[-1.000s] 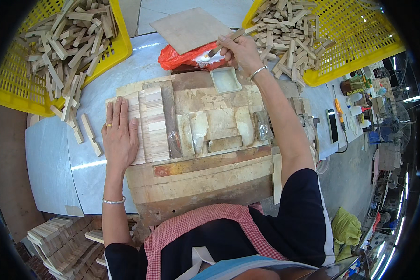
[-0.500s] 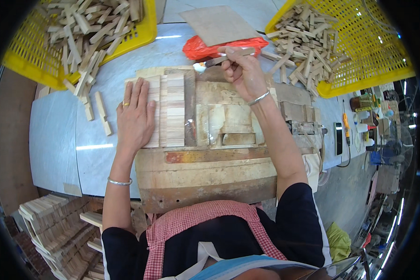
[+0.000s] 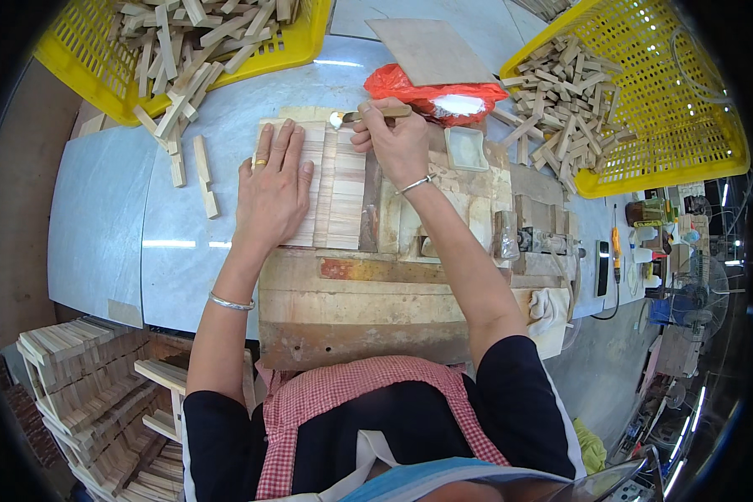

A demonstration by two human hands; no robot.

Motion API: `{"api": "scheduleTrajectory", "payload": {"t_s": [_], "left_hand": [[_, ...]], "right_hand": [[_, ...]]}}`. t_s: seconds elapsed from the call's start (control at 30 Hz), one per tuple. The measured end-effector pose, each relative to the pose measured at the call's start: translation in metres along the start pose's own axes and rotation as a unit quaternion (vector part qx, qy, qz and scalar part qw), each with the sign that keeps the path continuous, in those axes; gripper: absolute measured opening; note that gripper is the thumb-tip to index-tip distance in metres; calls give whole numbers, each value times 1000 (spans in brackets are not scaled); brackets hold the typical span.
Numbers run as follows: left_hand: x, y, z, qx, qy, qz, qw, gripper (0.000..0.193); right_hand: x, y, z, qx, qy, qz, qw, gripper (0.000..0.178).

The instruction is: Assembling small wooden frames using glue and a hammer.

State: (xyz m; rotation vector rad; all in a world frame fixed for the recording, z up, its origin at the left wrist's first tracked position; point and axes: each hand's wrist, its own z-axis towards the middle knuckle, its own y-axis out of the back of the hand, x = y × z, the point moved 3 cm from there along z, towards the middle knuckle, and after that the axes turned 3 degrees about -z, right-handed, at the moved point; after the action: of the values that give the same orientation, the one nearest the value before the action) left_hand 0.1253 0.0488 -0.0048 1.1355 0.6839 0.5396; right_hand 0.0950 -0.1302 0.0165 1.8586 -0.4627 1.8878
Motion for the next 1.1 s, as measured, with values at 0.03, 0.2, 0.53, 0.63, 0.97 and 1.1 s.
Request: {"api": "scheduleTrajectory", "payload": {"t_s": [0.03,0.2,0.53,0.63,0.97,1.1], "left_hand": [[0,-1,0,-1,1,-1,1000,48],[1,-2,0,1,-1,0,1000,48],[3,1,-3,0,6,-17,1000,48],[-1,1,-1,-8,-1,-27,1000,47],[3,-2,-1,-10,4,-28,1000,49],[3,-2,-3,-13,1,-24,1000,49]], "right_hand": [[2,1,-1,10,8,-39,999,23],[14,8,-16,180,208,-258,926,16],[47,2,-36,354,248,-347,832,17],[37,4,12,243,226,-358,873,20],[32,-11,-81,379,333,-314,804,17],[24,-10,-30,374,58,-336,862,26]]}}
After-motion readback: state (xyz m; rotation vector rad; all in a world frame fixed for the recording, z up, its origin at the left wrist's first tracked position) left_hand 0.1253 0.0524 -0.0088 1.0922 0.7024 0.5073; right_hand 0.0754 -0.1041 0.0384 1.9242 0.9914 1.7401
